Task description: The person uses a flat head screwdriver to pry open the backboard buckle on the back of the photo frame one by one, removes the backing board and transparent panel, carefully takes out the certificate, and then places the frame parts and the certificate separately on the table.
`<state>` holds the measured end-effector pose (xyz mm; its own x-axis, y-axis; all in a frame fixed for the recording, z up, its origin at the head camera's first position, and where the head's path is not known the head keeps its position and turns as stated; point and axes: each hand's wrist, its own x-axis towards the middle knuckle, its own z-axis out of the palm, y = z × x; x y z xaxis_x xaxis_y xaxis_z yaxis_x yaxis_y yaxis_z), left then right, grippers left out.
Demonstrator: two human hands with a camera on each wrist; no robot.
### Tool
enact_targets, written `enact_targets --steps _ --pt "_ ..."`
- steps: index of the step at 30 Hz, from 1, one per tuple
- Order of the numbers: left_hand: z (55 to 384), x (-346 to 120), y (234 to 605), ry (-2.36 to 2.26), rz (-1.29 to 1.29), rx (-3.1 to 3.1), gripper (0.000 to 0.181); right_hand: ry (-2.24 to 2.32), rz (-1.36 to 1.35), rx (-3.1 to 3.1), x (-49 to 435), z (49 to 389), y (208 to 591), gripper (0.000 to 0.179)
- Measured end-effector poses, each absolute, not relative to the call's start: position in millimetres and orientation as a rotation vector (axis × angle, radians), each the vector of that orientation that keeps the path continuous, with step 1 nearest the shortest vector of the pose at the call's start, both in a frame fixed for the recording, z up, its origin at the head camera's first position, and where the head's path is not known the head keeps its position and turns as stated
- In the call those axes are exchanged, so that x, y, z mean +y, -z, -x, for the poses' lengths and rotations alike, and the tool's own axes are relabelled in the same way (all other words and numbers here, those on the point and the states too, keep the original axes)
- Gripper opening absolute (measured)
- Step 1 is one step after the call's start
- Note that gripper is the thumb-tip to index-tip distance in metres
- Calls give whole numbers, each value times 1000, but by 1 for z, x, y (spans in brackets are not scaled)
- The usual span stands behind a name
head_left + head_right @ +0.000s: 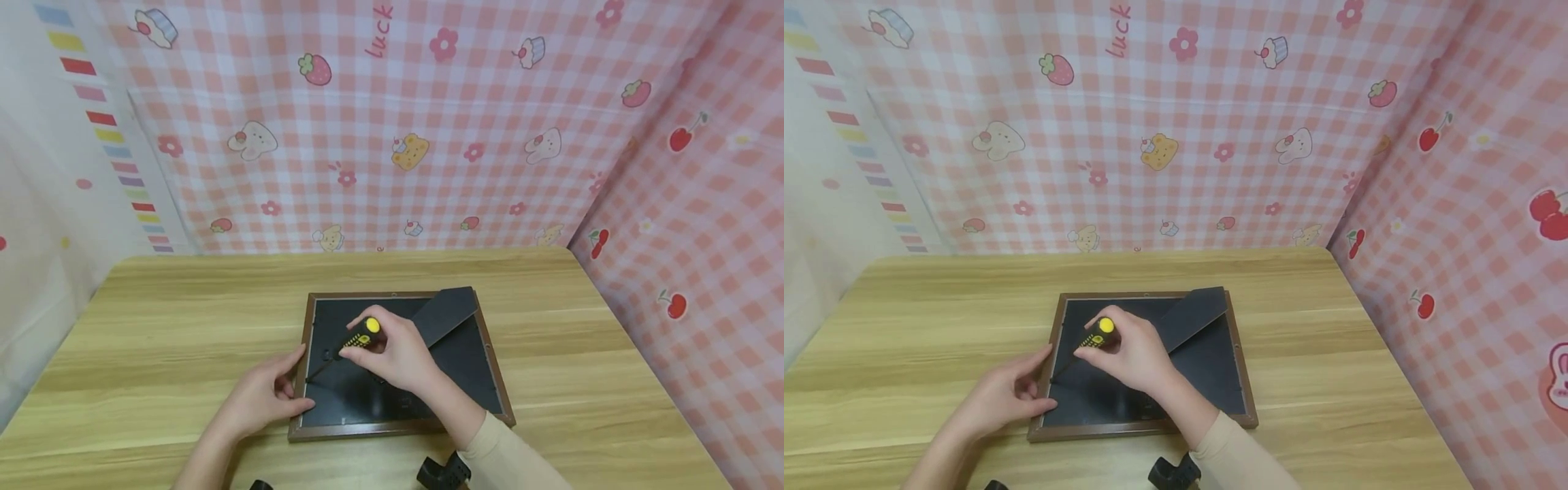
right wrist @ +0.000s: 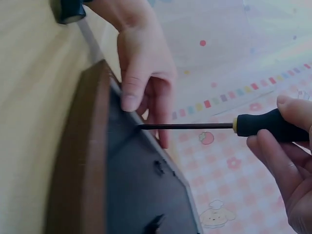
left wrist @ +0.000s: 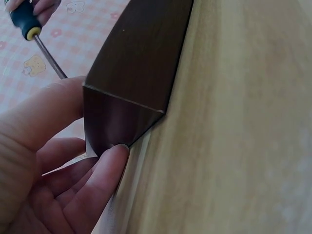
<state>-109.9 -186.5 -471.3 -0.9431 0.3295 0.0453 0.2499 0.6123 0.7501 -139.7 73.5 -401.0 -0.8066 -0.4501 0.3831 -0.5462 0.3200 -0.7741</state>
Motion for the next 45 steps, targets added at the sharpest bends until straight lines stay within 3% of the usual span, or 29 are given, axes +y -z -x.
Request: enact_targets --steps 11,29,38,45 --pt "109 -187 472 -1251 -432 2735 91 -1290 -1001 -2568 52 159 385 32" --pt "110 -184 470 -1242 -487 2747 89 -1549 -921 -2517 76 150 398 31" --pt "109 -184 470 -1258 -477 2739 89 -1495 -853 -2588 72 162 395 29" --pt "108 -185 471 -1266 -454 2748 89 -1403 -947 -2672 57 177 382 30"
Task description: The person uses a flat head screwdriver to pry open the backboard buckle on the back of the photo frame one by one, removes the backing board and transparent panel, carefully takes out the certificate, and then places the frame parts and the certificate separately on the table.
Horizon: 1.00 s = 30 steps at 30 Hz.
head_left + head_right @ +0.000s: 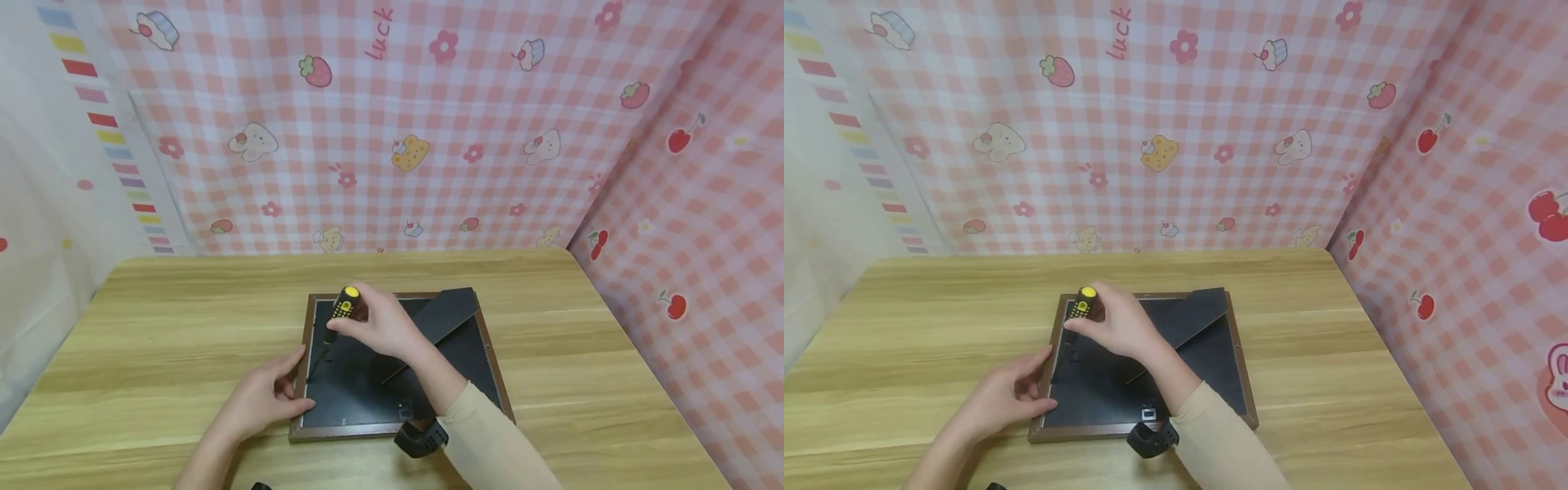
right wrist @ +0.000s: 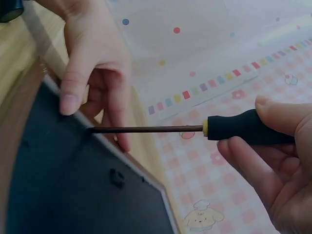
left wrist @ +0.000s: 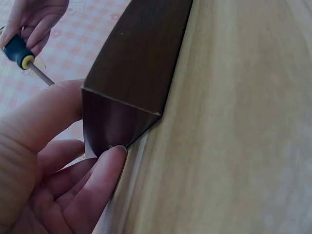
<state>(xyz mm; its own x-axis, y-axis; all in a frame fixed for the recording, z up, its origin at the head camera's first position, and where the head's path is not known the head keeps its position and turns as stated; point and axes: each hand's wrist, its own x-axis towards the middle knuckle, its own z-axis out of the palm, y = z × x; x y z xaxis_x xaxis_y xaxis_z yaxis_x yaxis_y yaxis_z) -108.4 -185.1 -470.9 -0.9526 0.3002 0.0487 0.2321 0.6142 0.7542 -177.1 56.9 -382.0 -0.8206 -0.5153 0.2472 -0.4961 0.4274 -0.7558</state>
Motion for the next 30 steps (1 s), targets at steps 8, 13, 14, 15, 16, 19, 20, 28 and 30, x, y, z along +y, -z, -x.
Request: enact_targets --steps 8,13,14,15,16,19,20,28,30 --pt "108 -184 471 -1270 -430 2725 90 1239 1097 2668 42 183 369 28" --pt "110 -184 470 -1266 -419 2709 90 1195 1212 2663 35 178 363 29" --pt "110 -184 470 -1265 -415 2706 90 1189 1226 2661 33 177 362 29" --pt "110 -184 470 -1264 -411 2705 90 1182 1238 2664 32 176 361 29" --pt "110 -184 469 -1263 -409 2704 90 1173 1243 2667 30 176 360 28" --pt "109 -185 470 -1262 -410 2708 89 1122 1270 2685 23 177 357 27" --pt "109 -185 470 -1262 -412 2711 89 1097 1279 2690 21 177 356 27" --pt "109 -185 472 -1250 -443 2721 89 1004 1285 2709 14 178 352 28" --pt "109 -185 472 -1253 -438 2713 90 1011 1288 2705 15 178 353 27"
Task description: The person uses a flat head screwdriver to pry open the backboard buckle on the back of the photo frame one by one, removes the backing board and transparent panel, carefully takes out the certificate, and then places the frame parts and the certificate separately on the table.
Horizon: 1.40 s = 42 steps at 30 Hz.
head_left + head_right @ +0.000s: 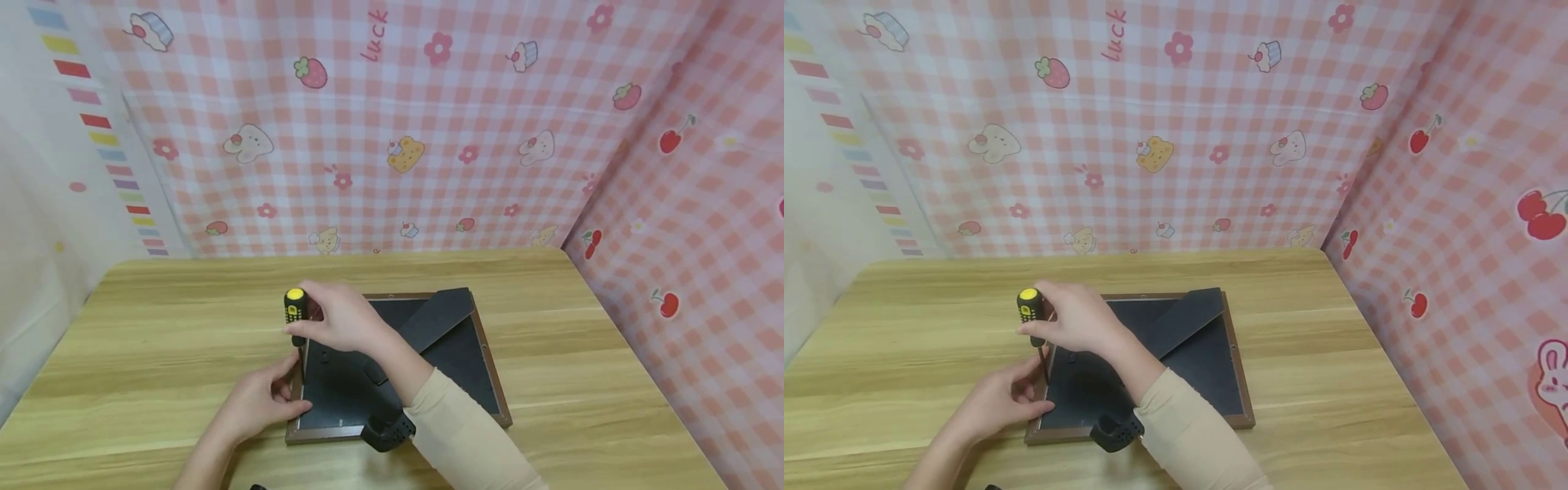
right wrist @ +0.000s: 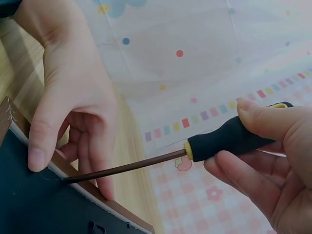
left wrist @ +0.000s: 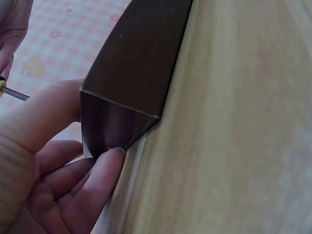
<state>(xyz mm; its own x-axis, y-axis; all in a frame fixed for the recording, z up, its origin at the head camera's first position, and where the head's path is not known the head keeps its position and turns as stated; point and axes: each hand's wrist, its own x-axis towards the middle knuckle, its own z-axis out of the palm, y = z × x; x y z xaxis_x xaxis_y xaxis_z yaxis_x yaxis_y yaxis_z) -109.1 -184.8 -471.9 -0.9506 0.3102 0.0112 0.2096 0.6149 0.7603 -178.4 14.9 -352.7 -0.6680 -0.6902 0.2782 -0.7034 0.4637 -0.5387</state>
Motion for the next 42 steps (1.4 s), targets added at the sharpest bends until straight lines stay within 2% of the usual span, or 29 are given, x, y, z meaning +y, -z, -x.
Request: enact_targets --steps 12,25,35,42 --pt "111 -185 469 -1276 -381 2689 90 -1196 -1205 -2650 34 169 359 28" --pt "108 -184 470 -1274 -377 2708 90 -1512 -942 -2608 67 159 378 30" --pt "107 -185 469 -1295 -433 2709 90 -2223 -586 -2282 107 157 406 34" --pt "109 -186 469 -1287 -437 2686 89 -2352 -424 -2186 123 157 423 34"
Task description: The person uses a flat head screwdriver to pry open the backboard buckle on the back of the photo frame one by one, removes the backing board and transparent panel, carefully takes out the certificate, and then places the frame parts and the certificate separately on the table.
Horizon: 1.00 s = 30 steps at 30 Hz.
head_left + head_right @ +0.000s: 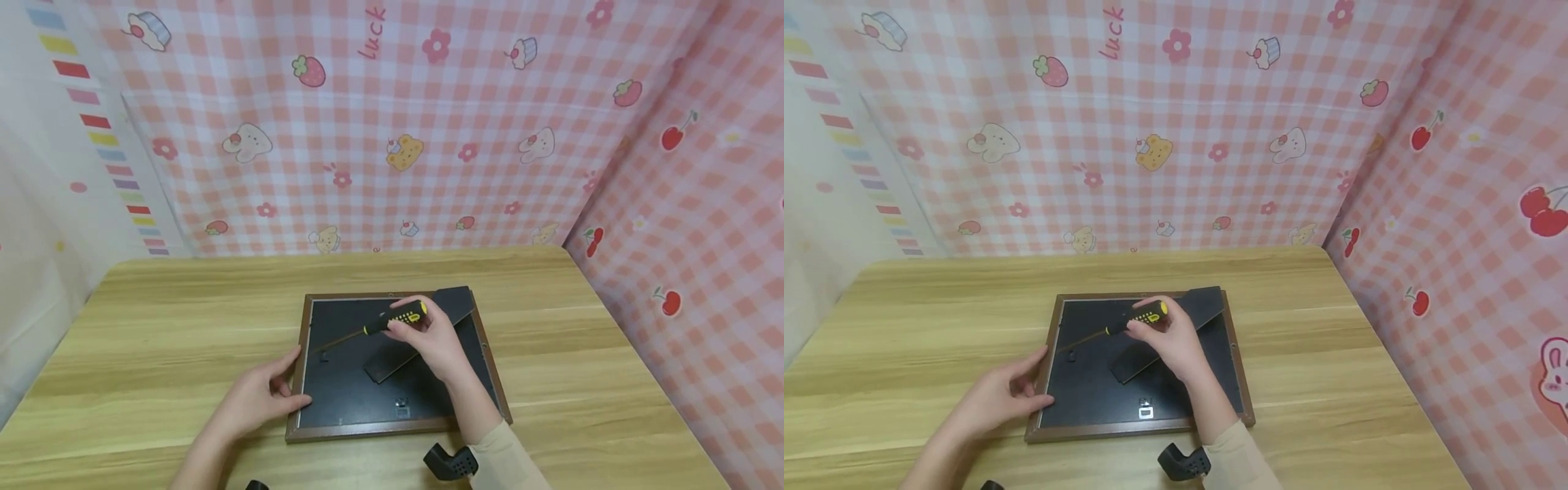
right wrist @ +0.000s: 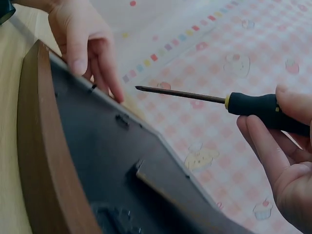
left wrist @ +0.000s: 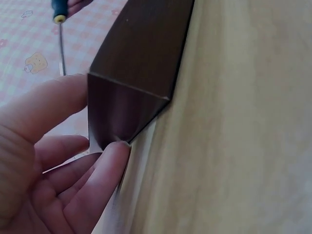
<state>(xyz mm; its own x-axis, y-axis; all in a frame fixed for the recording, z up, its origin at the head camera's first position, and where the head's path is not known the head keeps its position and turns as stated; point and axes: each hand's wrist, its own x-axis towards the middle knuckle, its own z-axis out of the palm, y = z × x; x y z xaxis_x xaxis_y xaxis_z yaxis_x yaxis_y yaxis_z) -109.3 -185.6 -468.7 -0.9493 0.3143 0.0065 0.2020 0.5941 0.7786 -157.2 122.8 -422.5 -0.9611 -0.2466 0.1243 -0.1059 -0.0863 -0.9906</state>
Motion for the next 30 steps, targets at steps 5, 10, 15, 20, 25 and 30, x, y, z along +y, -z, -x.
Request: enact_targets --steps 5,10,15,20,25,30 --pt "113 -187 467 -1342 -399 2662 87 2231 321 2084 127 161 431 35" --pt "119 -184 467 -1337 -362 2739 86 2274 265 2097 126 167 438 36" --pt "123 -179 471 -1300 -393 2819 84 2323 244 2074 121 171 444 36" --pt "123 -176 476 -1300 -400 2850 81 2311 258 2059 113 174 447 37" --pt "123 -177 474 -1320 -377 2822 81 2306 240 2050 107 178 450 37" --pt "124 -178 475 -1335 -362 2801 81 2299 212 2032 101 180 452 37"
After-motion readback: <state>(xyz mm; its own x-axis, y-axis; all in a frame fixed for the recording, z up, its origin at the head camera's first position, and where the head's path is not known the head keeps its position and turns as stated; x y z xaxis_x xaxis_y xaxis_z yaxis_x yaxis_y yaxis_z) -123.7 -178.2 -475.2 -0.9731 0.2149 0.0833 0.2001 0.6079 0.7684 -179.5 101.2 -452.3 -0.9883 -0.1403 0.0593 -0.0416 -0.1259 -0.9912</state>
